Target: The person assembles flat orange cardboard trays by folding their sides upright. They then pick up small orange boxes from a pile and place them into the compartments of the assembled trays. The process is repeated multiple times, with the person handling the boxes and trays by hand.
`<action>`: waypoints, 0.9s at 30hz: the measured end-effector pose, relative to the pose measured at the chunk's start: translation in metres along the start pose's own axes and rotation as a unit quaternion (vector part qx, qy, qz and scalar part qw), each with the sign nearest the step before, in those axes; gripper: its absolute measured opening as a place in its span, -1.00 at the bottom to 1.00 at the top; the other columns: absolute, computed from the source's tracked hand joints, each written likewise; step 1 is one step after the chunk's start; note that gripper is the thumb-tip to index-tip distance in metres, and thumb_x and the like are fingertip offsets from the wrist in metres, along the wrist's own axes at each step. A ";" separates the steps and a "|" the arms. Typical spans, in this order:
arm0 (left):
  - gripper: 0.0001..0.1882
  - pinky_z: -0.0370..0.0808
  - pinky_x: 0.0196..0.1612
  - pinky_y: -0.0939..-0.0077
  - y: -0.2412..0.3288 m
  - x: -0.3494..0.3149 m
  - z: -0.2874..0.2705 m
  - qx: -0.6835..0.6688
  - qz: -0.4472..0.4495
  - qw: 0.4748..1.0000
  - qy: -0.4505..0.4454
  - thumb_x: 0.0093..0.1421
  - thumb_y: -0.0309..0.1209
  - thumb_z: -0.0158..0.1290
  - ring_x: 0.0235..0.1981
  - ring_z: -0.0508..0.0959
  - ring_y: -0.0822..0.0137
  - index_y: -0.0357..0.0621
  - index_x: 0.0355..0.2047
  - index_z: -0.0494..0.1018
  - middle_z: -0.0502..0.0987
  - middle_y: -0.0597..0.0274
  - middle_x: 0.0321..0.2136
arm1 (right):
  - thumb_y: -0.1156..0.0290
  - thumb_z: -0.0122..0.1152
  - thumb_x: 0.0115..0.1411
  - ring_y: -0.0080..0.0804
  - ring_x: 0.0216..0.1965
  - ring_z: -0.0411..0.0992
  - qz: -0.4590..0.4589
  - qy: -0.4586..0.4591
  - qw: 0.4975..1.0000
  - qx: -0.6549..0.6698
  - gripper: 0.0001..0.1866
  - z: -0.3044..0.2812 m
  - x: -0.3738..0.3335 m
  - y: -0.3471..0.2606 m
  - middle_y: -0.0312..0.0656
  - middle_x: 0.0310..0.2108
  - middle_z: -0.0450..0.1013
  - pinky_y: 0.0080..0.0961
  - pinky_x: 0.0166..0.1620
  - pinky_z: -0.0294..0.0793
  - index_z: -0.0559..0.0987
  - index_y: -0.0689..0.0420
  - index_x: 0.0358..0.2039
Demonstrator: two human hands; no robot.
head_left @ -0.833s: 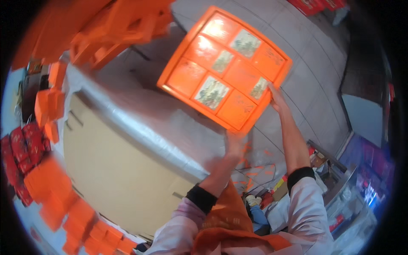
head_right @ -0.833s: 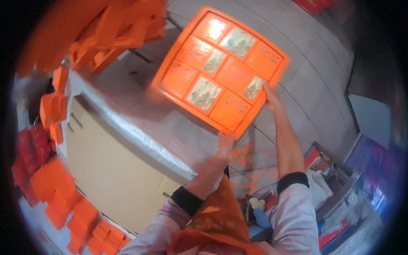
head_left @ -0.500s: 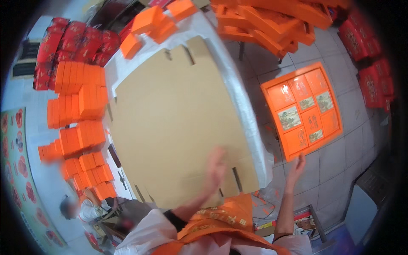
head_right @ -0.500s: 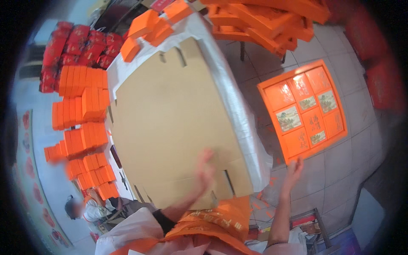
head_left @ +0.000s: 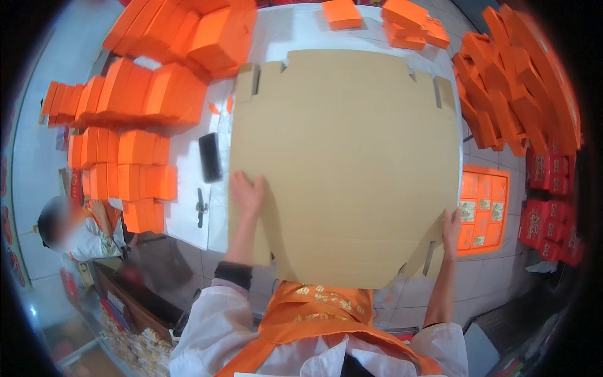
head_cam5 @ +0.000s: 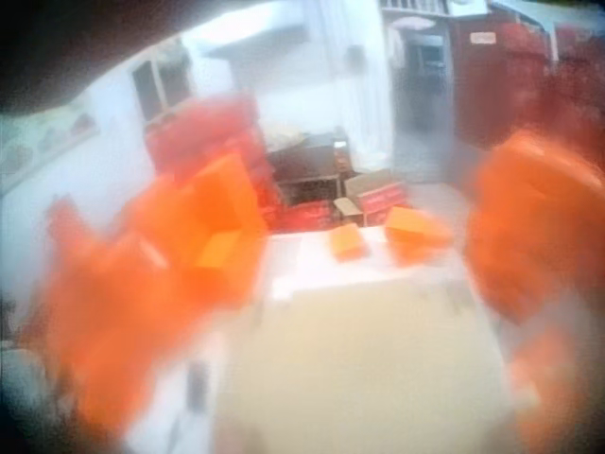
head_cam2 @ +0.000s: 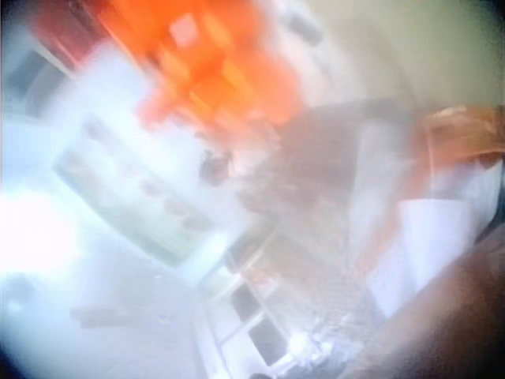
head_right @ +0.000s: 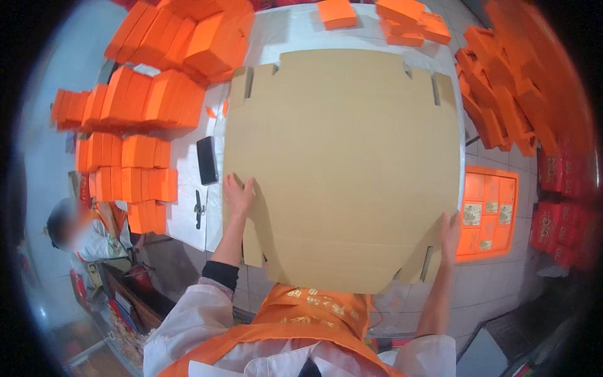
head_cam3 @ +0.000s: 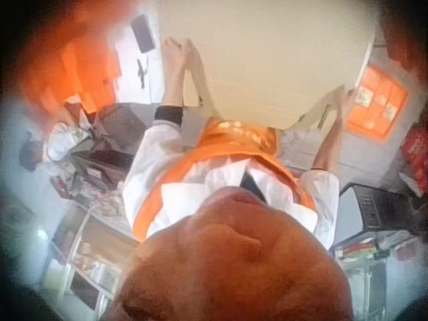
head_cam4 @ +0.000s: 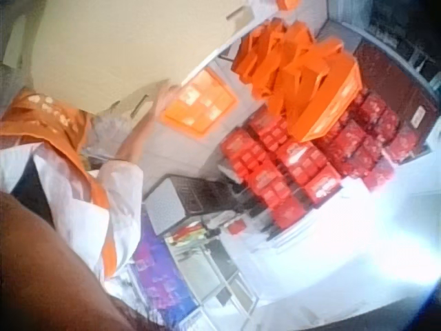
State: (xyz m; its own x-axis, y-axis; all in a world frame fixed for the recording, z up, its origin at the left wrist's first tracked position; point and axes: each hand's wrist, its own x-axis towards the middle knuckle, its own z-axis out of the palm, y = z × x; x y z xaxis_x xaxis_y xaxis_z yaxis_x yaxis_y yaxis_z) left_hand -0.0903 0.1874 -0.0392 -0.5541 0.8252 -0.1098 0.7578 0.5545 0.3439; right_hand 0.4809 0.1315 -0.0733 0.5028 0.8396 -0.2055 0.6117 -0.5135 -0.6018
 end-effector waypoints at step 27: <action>-0.33 0.01 0.19 0.36 0.021 -0.067 -0.083 -0.203 0.194 0.942 -0.183 0.13 -0.47 -0.09 0.21 0.03 0.16 -0.30 0.20 -0.13 -0.01 -0.16 0.17 | 0.31 -0.23 0.31 -0.39 0.23 -0.03 0.026 -0.193 0.932 0.305 -0.45 -0.074 -0.085 -0.114 -0.18 0.25 -0.03 -0.50 0.22 -0.02 -0.05 0.15 0.25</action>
State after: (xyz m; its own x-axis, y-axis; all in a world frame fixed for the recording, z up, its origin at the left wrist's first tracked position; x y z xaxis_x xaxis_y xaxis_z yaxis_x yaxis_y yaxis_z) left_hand -0.0657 0.1345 0.0527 -0.0500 0.9804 -0.1903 0.6436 0.1774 0.7446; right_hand 0.4136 0.1060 0.0703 0.1925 0.8784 -0.4374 0.0717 -0.4571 -0.8865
